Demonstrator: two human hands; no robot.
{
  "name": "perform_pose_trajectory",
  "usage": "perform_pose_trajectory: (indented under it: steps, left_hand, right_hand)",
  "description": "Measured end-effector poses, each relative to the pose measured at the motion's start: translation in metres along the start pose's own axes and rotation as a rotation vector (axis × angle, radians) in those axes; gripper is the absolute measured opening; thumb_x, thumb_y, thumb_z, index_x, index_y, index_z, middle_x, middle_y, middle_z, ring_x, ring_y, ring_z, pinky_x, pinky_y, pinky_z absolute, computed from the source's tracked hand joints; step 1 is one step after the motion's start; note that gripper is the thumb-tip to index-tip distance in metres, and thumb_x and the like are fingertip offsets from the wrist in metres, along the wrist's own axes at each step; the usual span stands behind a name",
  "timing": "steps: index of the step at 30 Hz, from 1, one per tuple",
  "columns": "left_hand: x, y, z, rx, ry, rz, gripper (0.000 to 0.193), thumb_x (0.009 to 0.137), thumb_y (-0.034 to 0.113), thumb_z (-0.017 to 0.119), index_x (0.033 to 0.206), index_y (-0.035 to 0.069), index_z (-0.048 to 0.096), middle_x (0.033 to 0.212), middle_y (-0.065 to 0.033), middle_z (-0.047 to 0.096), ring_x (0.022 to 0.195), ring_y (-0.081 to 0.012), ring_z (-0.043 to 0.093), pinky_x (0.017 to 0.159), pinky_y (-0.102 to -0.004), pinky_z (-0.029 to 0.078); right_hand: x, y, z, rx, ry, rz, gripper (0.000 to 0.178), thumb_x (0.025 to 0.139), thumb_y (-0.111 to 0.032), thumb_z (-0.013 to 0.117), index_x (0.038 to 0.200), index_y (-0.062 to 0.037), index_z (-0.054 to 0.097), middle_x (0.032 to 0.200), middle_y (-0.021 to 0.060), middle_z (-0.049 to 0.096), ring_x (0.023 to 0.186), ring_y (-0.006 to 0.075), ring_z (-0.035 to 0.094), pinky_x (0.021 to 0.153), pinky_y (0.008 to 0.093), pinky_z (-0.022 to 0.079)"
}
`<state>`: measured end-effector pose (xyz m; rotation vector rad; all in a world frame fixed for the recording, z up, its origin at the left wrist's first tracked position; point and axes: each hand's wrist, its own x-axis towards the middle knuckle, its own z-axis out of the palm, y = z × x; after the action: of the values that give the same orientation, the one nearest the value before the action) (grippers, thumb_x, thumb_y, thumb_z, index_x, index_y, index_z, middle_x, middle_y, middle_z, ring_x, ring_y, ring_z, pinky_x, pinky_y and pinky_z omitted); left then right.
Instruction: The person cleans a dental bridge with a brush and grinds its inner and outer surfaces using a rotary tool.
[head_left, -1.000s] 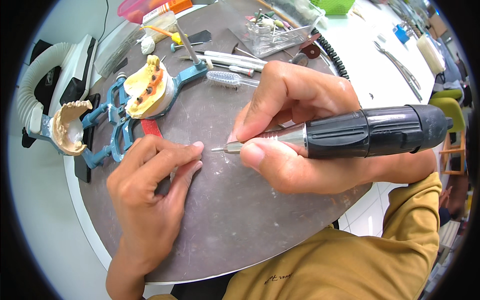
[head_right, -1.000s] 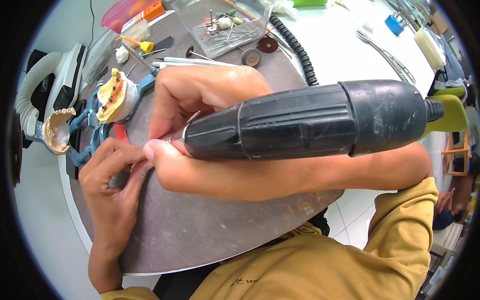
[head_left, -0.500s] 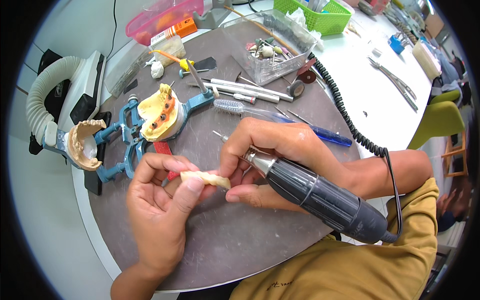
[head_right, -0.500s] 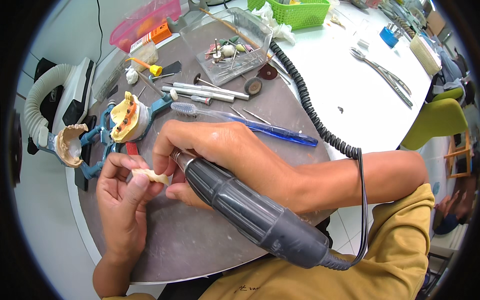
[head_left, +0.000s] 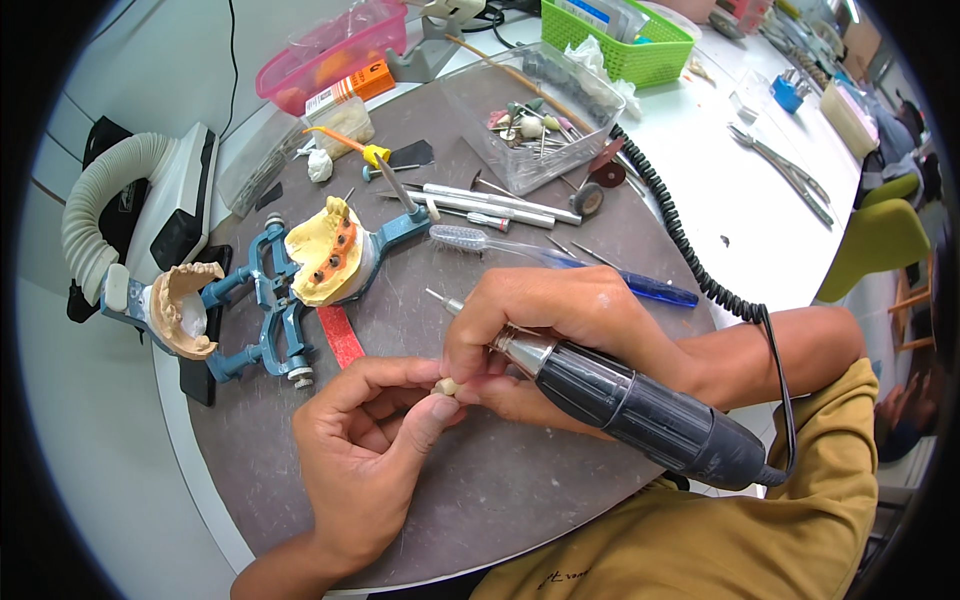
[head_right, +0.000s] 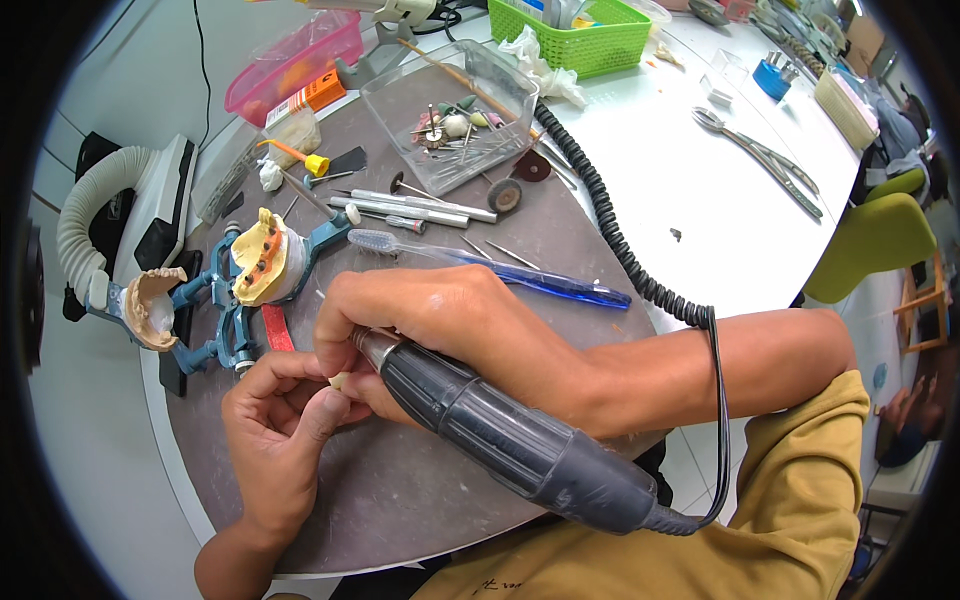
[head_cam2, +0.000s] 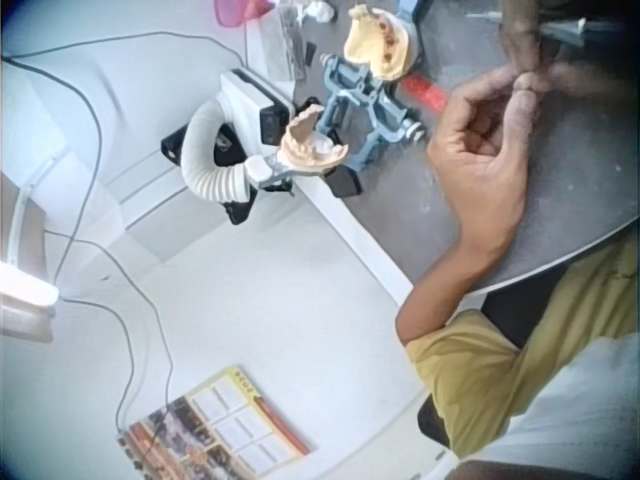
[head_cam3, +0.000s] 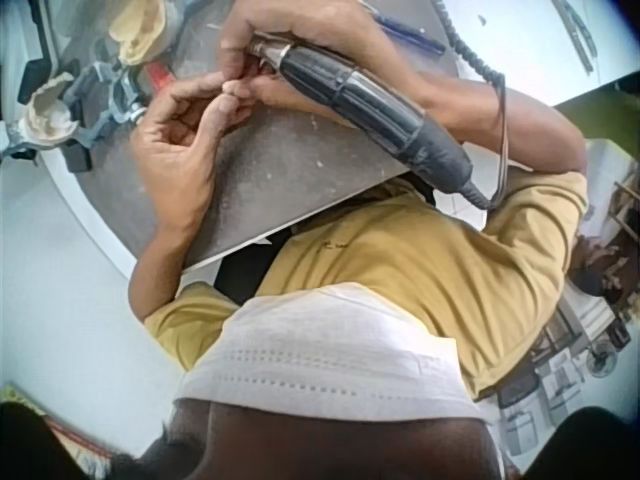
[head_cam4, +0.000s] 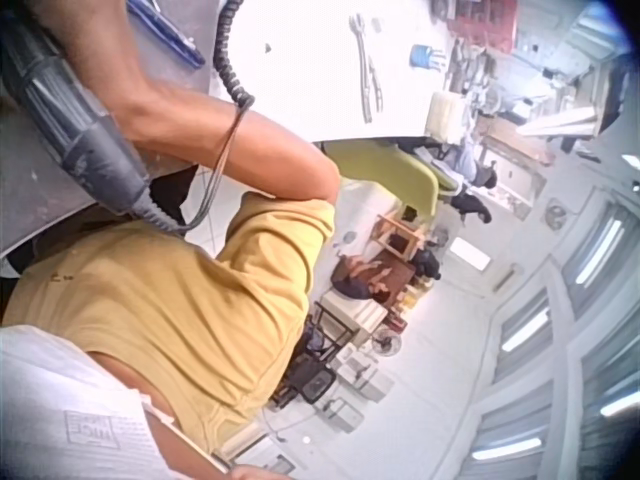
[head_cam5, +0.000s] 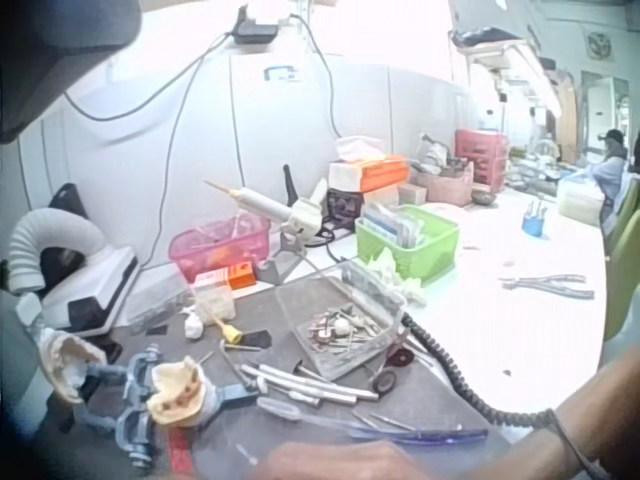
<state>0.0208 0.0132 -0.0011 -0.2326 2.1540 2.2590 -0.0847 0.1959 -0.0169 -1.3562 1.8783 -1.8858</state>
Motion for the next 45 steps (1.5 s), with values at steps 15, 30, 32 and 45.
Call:
perform_pose_trajectory:
  steps: [15,30,32,45]
  left_hand:
    - [-0.01,-0.002,0.003,-0.187,-0.048,0.053,0.02,0.092,-0.003,0.066,0.112,-0.006,0.067,0.106,-0.017,0.066,0.096,-0.0245,0.071,0.082,-0.0353,0.062]
    - [-0.011,-0.003,0.003,-0.249,-0.029,0.001,0.019,0.091,-0.005,0.066,0.109,-0.007,0.067,0.106,-0.0174,0.069,0.1,-0.0235,0.07,0.088,-0.0376,0.062]
    - [-0.011,-0.004,0.002,-0.234,-0.031,0.016,0.019,0.091,-0.005,0.067,0.109,-0.008,0.067,0.106,-0.0176,0.069,0.1,-0.0235,0.07,0.088,-0.0372,0.062]
    - [-0.01,-0.005,0.001,-0.272,-0.051,0.005,0.021,0.093,-0.002,0.066,0.112,-0.008,0.064,0.109,-0.0216,0.07,0.098,-0.0238,0.071,0.084,-0.0354,0.063]
  right_hand:
    - [-0.001,-0.017,-0.014,-0.277,-0.029,-0.229,0.028,0.074,0.001,0.076,0.102,-0.0014,0.072,0.086,0.0111,0.066,0.084,0.0269,0.072,0.076,0.0352,0.061]
    - [-0.002,-0.01,-0.005,-0.26,-0.019,-0.344,0.023,0.075,-0.003,0.081,0.083,-0.0019,0.06,0.077,0.0105,0.068,0.087,0.0317,0.075,0.069,0.0349,0.064]
    - [-0.003,-0.008,-0.003,-0.266,-0.007,-0.352,0.023,0.075,-0.003,0.081,0.083,-0.002,0.06,0.077,0.0106,0.068,0.087,0.0315,0.075,0.069,0.0348,0.064]
    - [-0.001,-0.006,-0.003,-0.28,-0.011,-0.39,0.023,0.074,-0.001,0.081,0.082,-0.002,0.06,0.077,0.0096,0.067,0.087,0.0317,0.075,0.066,0.0337,0.063]
